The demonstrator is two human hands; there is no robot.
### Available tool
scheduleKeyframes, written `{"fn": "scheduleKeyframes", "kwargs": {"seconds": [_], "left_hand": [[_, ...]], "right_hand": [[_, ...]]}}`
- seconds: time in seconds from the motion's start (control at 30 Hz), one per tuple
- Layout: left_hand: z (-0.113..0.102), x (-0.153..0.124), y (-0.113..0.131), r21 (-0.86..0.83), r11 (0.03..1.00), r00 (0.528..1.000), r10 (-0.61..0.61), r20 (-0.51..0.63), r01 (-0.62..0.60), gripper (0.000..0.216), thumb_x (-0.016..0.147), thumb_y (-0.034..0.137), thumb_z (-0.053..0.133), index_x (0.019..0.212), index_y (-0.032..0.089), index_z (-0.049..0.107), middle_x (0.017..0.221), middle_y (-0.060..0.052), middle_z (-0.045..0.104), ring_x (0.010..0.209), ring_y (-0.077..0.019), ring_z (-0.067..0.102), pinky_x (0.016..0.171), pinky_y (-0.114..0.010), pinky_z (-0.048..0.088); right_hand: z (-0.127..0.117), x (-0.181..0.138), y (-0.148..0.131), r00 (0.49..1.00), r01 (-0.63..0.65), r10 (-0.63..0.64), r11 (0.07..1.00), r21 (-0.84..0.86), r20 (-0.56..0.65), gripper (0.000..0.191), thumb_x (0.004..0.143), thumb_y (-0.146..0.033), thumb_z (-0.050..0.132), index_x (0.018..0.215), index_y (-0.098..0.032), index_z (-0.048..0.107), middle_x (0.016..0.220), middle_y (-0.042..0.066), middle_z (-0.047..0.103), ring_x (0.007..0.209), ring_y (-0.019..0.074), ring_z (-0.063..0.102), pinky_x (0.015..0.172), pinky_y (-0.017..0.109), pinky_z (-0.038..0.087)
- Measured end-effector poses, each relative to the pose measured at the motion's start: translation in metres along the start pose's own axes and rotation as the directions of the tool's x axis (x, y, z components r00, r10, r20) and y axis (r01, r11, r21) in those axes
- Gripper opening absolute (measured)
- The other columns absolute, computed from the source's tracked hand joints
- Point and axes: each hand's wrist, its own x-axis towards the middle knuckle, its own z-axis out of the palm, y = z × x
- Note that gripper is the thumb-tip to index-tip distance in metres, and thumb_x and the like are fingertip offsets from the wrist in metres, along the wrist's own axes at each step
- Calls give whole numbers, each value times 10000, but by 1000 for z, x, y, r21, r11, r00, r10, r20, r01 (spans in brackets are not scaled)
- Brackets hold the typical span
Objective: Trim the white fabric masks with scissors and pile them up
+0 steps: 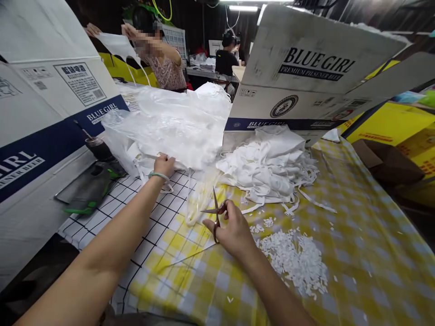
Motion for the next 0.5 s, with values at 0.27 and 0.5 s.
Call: {"fn": "scheduleKeyframes", "kwargs": {"seconds": [0.27, 0.5], "left_hand": [[-1, -225, 4, 1, 1000, 916, -6, 402, 6, 320, 911, 302, 539, 625, 166, 488, 583, 34, 474, 568, -113, 482, 534, -232, 415], [-33, -248, 5, -74, 974, 795, 217, 566, -214, 170, 919, 215, 489, 1023, 203, 623, 937, -51, 690, 862, -183, 650, 789, -302, 533]], "right_hand": [[6, -35, 10, 970, -106, 74, 985, 132, 231, 312, 739, -442, 735, 877, -221, 564, 850, 12, 671, 741, 167, 608, 705, 300, 492], [26, -60, 18, 963, -236, 186, 930, 283, 193, 366, 712, -393, 745, 944, -218, 524, 886, 24, 652, 773, 171, 618, 748, 328, 522]]}}
